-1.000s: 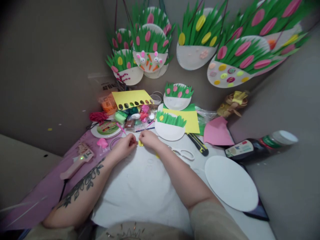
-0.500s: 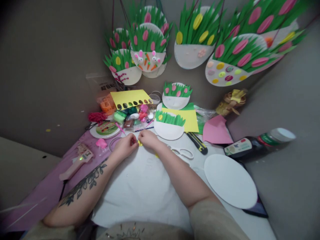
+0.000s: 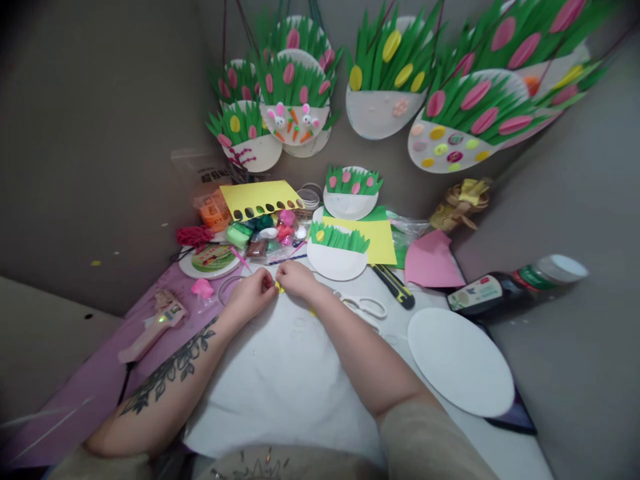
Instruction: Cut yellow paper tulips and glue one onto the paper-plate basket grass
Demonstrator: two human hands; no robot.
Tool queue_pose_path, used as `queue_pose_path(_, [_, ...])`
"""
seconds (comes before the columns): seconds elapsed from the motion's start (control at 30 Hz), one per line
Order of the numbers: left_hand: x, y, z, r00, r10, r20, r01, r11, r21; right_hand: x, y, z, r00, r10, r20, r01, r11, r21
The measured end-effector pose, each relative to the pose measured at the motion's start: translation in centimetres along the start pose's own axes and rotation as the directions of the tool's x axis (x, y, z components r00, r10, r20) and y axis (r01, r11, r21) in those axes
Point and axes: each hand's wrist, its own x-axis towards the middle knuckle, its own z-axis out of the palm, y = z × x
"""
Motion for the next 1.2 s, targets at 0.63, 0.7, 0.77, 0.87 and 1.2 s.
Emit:
queue_pose_path(0.63, [-0.04, 0.28, -0.17, 1.000, -0.027, 0.015, 0.026, 0.999, 0.035, -0.07, 0.10, 0.17, 1.000, -0.010, -0.021, 0.011, 1.000, 0.010])
queue_pose_path(0.7, [-0.02, 0.14, -0.07, 1.000, -0.017, 0.010, 0.016, 0.999, 0.036, -0.08, 0.14, 0.21, 1.000, -0.011, -0.026, 0.011, 1.000, 0.010])
queue_pose_path(0.77, [0.01, 0.06, 0.00, 1.000, -0.009, 0.008, 0.009, 0.999, 0.036, -0.05, 0.17, 0.27, 1.000, -0.009, -0.028, 0.009, 1.000, 0.005])
queue_pose_path(0.87, [0.03, 0.10, -0.01, 1.000, -0.011, 0.004, 0.011, 0.999, 0.040, -0.01, 0.18, 0.32, 1.000, -0.008, -0.024, 0.008, 1.000, -0.003])
queue_pose_path(1.2, [-0.16, 0.56, -0.41, 0.999, -0.048, 0.015, 0.048, 0.998, 0.039, -0.10, 0.10, 0.31, 0.999, -0.022, -0.028, 0.022, 1.000, -0.009])
